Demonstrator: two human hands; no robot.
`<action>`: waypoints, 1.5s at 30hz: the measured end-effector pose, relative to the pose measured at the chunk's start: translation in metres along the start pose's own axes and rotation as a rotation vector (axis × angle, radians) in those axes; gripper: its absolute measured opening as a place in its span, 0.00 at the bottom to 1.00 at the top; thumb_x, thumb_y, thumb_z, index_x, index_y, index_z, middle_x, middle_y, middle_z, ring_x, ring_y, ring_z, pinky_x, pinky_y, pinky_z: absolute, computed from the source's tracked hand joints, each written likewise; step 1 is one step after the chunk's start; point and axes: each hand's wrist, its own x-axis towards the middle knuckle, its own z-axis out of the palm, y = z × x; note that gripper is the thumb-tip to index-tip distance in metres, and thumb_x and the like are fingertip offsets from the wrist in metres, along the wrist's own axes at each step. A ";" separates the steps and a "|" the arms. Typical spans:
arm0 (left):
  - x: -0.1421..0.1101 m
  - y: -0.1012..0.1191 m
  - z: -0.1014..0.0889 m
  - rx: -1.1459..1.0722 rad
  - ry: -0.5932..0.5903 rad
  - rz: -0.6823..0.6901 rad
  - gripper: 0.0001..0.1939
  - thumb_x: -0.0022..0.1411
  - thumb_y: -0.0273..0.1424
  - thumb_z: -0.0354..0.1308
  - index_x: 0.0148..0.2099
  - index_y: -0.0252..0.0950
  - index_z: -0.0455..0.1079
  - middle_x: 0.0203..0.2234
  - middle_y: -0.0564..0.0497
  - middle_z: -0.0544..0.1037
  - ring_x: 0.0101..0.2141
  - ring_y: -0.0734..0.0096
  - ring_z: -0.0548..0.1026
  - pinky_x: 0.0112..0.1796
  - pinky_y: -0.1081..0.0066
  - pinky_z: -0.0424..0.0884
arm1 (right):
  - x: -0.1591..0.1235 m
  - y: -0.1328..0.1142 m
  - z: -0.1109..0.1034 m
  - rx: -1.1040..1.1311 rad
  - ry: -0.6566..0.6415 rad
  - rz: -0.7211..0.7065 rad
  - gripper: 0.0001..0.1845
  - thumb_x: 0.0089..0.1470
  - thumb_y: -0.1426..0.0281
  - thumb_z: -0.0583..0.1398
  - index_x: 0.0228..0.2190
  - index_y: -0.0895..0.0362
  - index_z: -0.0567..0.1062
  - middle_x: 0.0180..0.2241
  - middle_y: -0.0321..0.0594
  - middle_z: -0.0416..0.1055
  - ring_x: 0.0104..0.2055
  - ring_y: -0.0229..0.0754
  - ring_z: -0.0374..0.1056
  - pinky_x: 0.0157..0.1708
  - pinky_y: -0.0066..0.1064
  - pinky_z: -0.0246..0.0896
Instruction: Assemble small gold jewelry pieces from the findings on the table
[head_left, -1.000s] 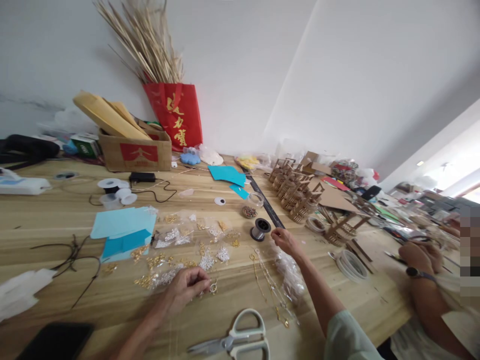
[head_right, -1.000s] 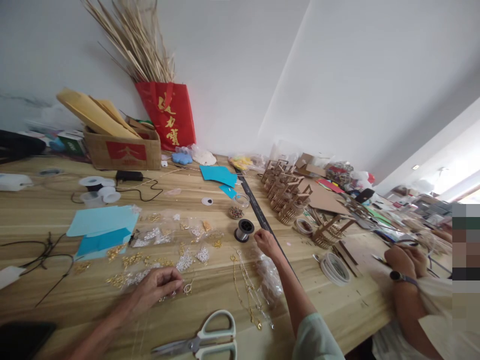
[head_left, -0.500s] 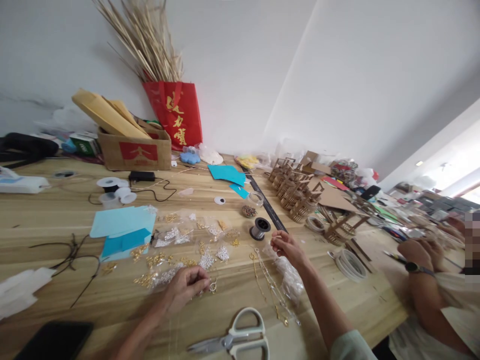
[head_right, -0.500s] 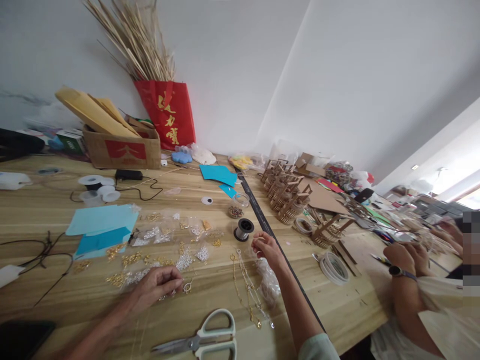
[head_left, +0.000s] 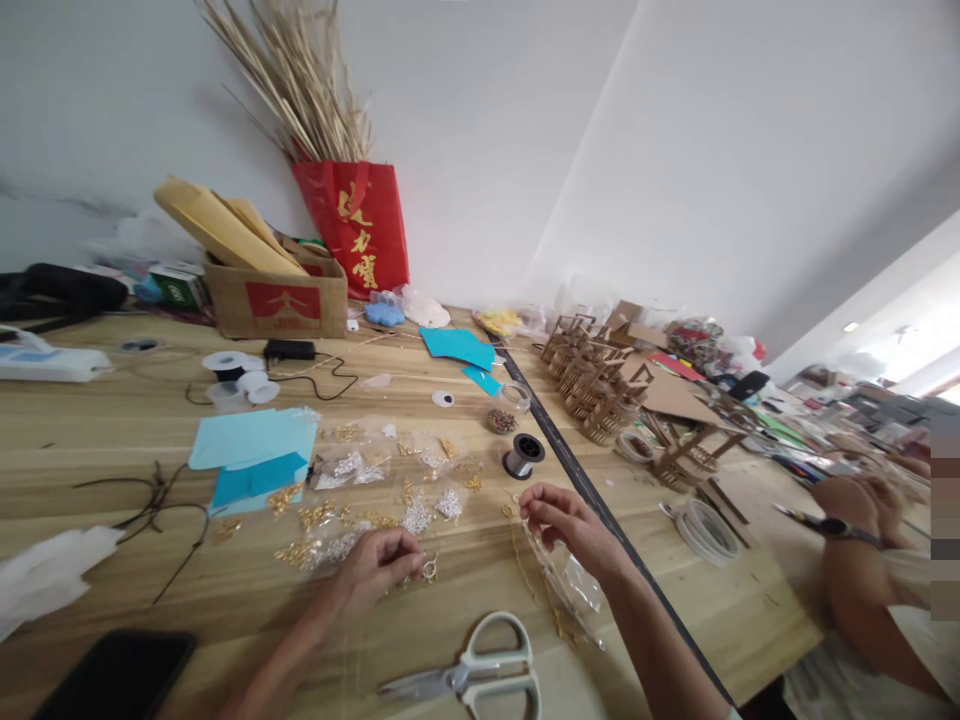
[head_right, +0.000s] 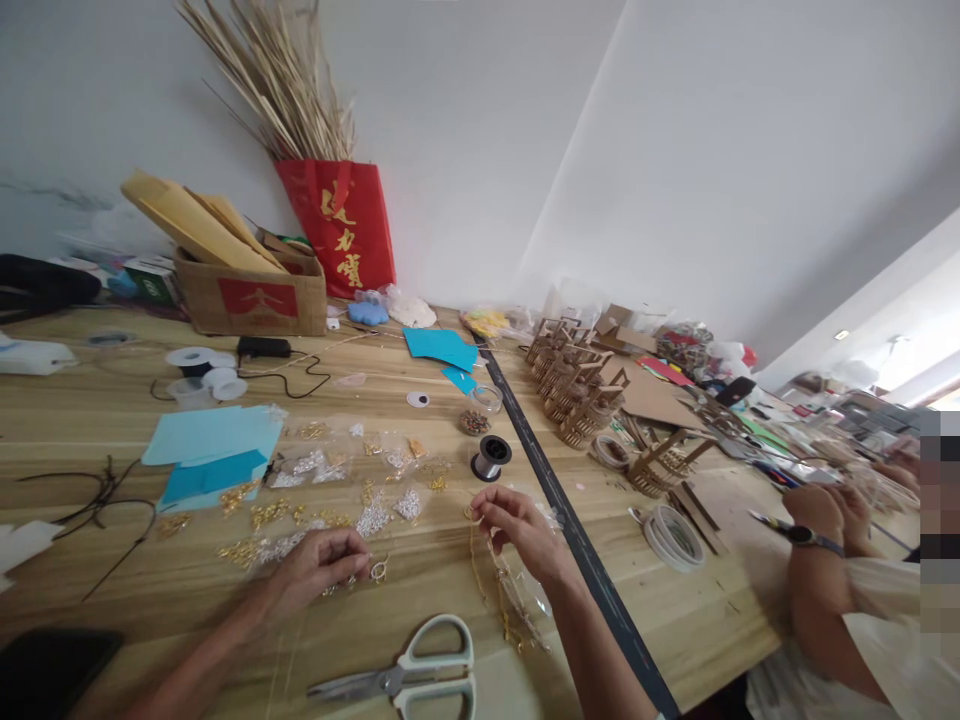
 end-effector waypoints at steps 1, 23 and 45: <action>0.000 0.000 0.000 -0.002 -0.002 0.001 0.15 0.47 0.41 0.59 0.24 0.32 0.68 0.18 0.52 0.73 0.20 0.76 0.65 0.23 0.76 0.59 | -0.003 -0.003 0.005 -0.010 -0.020 -0.013 0.14 0.47 0.59 0.60 0.30 0.57 0.72 0.27 0.36 0.67 0.24 0.32 0.62 0.18 0.20 0.55; -0.018 0.021 0.007 -0.521 -0.130 -0.113 0.12 0.47 0.36 0.63 0.27 0.32 0.68 0.29 0.47 0.78 0.21 0.77 0.70 0.22 0.77 0.60 | -0.006 0.005 0.072 -0.016 -0.302 -0.122 0.20 0.53 0.62 0.57 0.47 0.53 0.67 0.46 0.44 0.67 0.29 0.36 0.70 0.20 0.23 0.61; -0.013 0.016 0.005 -0.580 -0.066 -0.146 0.13 0.43 0.34 0.67 0.25 0.30 0.69 0.19 0.50 0.77 0.20 0.76 0.71 0.25 0.75 0.64 | -0.003 0.002 0.031 -1.029 0.204 -0.283 0.17 0.54 0.64 0.53 0.43 0.59 0.71 0.19 0.37 0.69 0.22 0.43 0.67 0.24 0.30 0.56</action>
